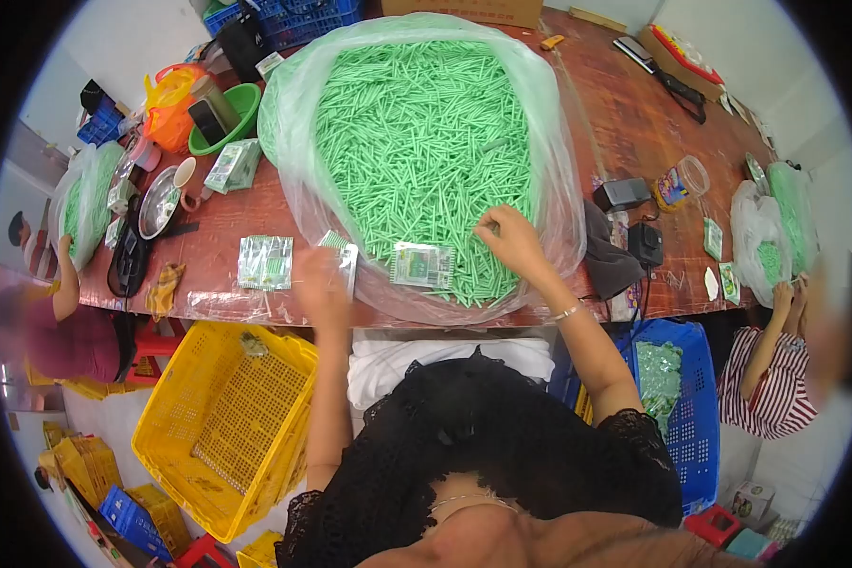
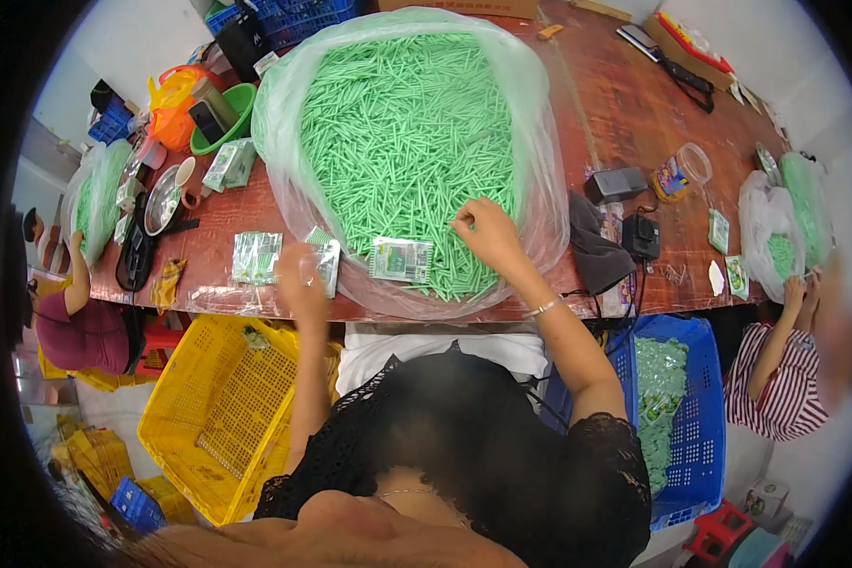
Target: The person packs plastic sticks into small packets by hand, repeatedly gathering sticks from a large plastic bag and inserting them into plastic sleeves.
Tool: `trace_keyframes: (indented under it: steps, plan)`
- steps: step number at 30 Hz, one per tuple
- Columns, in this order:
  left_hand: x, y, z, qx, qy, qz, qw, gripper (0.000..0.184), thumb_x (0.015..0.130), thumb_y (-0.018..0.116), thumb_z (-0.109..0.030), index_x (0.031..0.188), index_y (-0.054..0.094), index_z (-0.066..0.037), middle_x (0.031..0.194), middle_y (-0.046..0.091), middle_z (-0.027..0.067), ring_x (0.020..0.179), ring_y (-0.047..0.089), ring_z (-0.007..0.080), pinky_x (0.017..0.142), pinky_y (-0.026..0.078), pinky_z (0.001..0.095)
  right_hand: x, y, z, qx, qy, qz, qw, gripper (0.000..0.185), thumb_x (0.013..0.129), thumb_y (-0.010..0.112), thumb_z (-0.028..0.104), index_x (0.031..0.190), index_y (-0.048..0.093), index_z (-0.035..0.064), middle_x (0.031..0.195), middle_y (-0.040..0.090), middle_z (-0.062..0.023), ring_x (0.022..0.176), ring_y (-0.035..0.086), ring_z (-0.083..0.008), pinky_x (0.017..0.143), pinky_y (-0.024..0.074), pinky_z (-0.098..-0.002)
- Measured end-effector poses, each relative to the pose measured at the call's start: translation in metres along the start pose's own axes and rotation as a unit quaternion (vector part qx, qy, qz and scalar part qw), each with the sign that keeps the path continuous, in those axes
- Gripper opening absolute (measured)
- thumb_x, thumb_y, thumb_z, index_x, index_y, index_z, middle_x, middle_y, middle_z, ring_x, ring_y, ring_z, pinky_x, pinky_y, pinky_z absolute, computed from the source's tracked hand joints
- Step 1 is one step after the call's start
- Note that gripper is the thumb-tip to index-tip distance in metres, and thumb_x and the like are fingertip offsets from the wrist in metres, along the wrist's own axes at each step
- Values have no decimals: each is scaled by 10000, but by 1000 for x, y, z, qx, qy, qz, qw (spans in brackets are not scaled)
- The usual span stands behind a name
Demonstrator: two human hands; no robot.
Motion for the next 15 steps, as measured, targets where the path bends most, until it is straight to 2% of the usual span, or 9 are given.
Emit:
trace_keyframes:
  steps: [1, 3, 6, 9, 11, 13, 14, 15]
  plan:
    - [-8, 27, -19, -28, 55, 36, 997, 368, 863, 669, -128, 1214, 580, -60, 1310, 537, 132, 1233, 498, 374, 1114, 320, 534, 9, 0, 0, -16, -3, -14, 1000, 177, 841, 710, 211, 882, 652, 49, 899, 613, -99, 876, 596, -277, 767, 487, -399]
    - [-5, 48, -82, 1, 152, 91, 984, 461, 818, 750, -167, 1235, 590, -50, 1329, 513, 148, 1284, 452, 379, 1130, 279, 556, 18, -1, 5, -40, -12, -29, 999, 170, 837, 706, 211, 876, 655, 54, 898, 617, -103, 883, 599, -287, 773, 489, -405]
    - [-8, 64, -93, -10, 136, 116, 984, 579, 783, 790, -218, 1298, 558, -91, 1415, 451, 136, 1357, 386, 374, 1150, 219, 606, 18, -5, 12, -55, -13, -11, 998, 179, 833, 703, 229, 856, 655, 57, 891, 620, -109, 899, 603, -302, 782, 493, -416]
    - [-9, 60, -86, 7, 172, 173, 970, 652, 775, 792, -239, 1352, 515, -117, 1482, 384, 132, 1410, 320, 377, 1164, 179, 617, 12, -4, 7, -52, 16, 31, 998, 207, 829, 705, 260, 834, 660, 58, 896, 628, -116, 931, 608, -314, 792, 498, -428]
    - [-9, 65, -70, 15, 182, 183, 966, 529, 778, 777, -206, 1271, 598, -136, 1470, 428, 106, 1412, 330, 365, 1164, 178, 620, 14, 3, -13, -77, 37, 51, 995, 222, 830, 703, 280, 829, 668, 61, 904, 635, -122, 956, 611, -318, 796, 502, -435]
    - [0, 72, -57, 32, 211, 162, 963, 454, 776, 774, -204, 1207, 644, -137, 1453, 459, 97, 1405, 343, 353, 1158, 185, 626, 24, -3, -7, -61, 58, 15, 996, 239, 830, 704, 292, 828, 675, 55, 926, 641, -133, 973, 608, -332, 792, 504, -444]
    - [2, 82, -57, 6, 196, 133, 972, 383, 806, 751, -215, 1177, 677, -151, 1450, 477, 91, 1400, 361, 349, 1155, 190, 623, 29, -6, -4, -52, 71, -5, 996, 247, 830, 705, 298, 828, 678, 52, 937, 643, -139, 981, 607, -339, 791, 505, -449]
    - [0, 86, -67, 6, 188, 129, 974, 394, 815, 745, -225, 1195, 669, -150, 1458, 469, 94, 1403, 357, 350, 1154, 190, 623, 37, -5, -7, -102, 67, -24, 992, 261, 833, 709, 312, 846, 685, 53, 954, 642, -140, 981, 603, -334, 786, 502, -449]
Point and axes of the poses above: each hand's wrist, its own x-axis towards the middle knuckle, its own y-axis out of the palm, z = x × y, the point moved 3 cm from there along x, towards the middle knuckle
